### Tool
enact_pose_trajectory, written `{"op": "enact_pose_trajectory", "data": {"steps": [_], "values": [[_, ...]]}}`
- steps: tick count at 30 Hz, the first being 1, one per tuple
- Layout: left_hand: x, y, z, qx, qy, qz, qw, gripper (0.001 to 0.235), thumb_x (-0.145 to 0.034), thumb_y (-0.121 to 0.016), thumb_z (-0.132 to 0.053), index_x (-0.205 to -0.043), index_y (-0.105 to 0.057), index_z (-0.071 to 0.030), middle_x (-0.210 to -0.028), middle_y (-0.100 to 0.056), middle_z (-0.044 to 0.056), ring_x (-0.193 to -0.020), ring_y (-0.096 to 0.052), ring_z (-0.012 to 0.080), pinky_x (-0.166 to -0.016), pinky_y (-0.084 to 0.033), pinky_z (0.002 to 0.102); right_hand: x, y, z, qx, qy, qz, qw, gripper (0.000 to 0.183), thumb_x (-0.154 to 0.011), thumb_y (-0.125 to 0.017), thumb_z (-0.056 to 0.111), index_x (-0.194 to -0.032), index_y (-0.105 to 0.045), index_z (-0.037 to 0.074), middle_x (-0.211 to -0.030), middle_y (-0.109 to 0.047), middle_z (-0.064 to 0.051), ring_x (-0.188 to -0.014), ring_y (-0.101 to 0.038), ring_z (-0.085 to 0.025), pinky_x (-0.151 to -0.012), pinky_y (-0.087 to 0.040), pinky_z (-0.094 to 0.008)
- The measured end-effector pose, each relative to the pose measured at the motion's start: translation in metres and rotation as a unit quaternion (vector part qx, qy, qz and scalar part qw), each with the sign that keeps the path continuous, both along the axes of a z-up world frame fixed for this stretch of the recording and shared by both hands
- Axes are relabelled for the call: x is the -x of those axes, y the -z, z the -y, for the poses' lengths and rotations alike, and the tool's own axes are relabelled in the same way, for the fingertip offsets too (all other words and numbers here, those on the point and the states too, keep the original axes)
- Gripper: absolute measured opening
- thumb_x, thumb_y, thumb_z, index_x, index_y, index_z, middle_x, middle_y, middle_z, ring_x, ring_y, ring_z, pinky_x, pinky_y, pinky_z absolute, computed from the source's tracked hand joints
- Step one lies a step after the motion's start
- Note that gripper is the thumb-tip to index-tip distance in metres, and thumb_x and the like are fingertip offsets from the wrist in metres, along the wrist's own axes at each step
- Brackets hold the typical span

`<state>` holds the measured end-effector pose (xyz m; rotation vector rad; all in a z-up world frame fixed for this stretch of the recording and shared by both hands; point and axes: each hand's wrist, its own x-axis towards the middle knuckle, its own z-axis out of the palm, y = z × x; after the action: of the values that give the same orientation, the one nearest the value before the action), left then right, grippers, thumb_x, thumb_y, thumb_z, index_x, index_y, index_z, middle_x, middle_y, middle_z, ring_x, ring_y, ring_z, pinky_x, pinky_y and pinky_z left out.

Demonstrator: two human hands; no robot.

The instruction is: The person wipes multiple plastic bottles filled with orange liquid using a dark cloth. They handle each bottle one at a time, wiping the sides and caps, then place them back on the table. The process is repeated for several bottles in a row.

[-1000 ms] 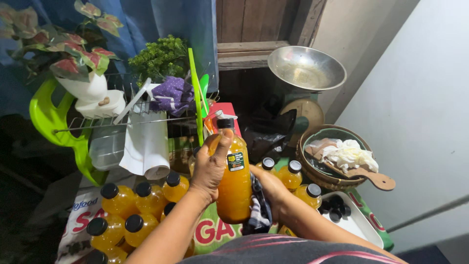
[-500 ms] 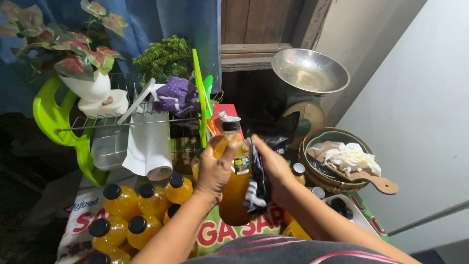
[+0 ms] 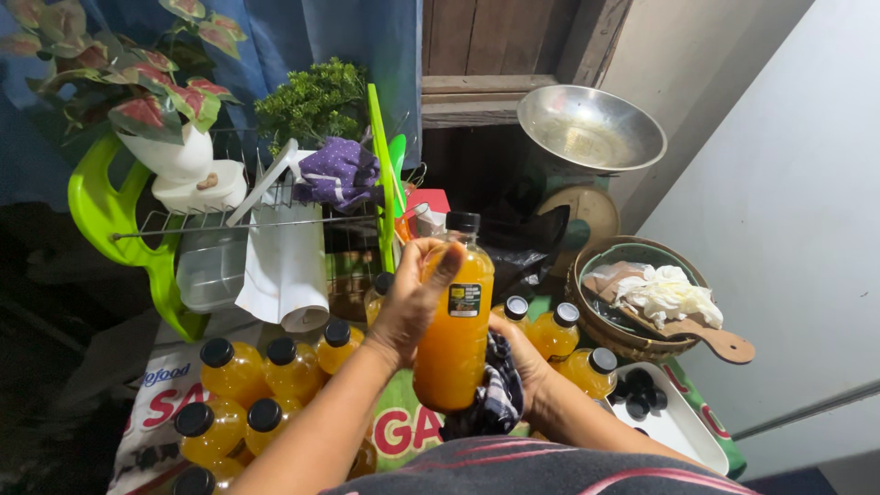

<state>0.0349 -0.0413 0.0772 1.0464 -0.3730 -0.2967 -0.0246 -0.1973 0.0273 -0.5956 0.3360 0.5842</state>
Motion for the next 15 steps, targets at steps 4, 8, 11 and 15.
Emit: {"op": "enact_pose_trajectory", "data": {"steps": [4,8,11,15], "values": [[0.005,0.004,0.003,-0.141,-0.109,0.157,0.971,0.081,-0.079,-0.079,-0.059,-0.134,-0.052,-0.005,-0.121,-0.069,0.01,-0.112,-0.067,0.0192,-0.095,-0.054,0.031,-0.003,-0.002,0.003,0.056,0.058,-0.01,0.997,0.046,-0.092,-0.062,0.043,-0.113,-0.07,0.004,-0.098,-0.077,-0.015,-0.081,-0.076,-0.028,-0.076,-0.064,-0.045],[0.016,0.013,0.009,-0.219,-0.216,0.187,0.933,0.092,-0.069,-0.087,-0.054,-0.134,-0.046,-0.005,-0.118,-0.07,0.012,-0.107,-0.07,0.0226,-0.093,-0.055,0.036,-0.007,0.003,0.006,0.096,0.073,0.025,0.992,0.051,-0.088,-0.061,0.048,-0.115,-0.07,0.005,-0.096,-0.079,-0.014,-0.079,-0.076,-0.028,-0.075,-0.063,-0.045],[0.017,0.023,0.016,-0.253,-0.282,0.15,0.913,0.094,-0.064,-0.092,-0.05,-0.129,-0.042,-0.004,-0.113,-0.069,0.013,-0.1,-0.07,0.0238,-0.086,-0.056,0.037,-0.008,0.005,0.006,0.147,0.059,0.036,0.987,0.051,-0.087,-0.064,0.048,-0.113,-0.07,0.005,-0.09,-0.078,-0.012,-0.073,-0.073,-0.027,-0.069,-0.061,-0.045],[0.014,0.03,0.017,-0.155,-0.294,0.144,0.932,0.082,-0.068,-0.094,-0.041,-0.122,-0.045,-0.003,-0.11,-0.069,0.015,-0.097,-0.069,0.025,-0.084,-0.058,0.037,-0.012,-0.007,-0.002,0.24,0.063,0.005,0.969,0.052,-0.091,-0.064,0.051,-0.112,-0.071,0.004,-0.089,-0.076,-0.01,-0.069,-0.07,-0.023,-0.066,-0.06,-0.038]]}}
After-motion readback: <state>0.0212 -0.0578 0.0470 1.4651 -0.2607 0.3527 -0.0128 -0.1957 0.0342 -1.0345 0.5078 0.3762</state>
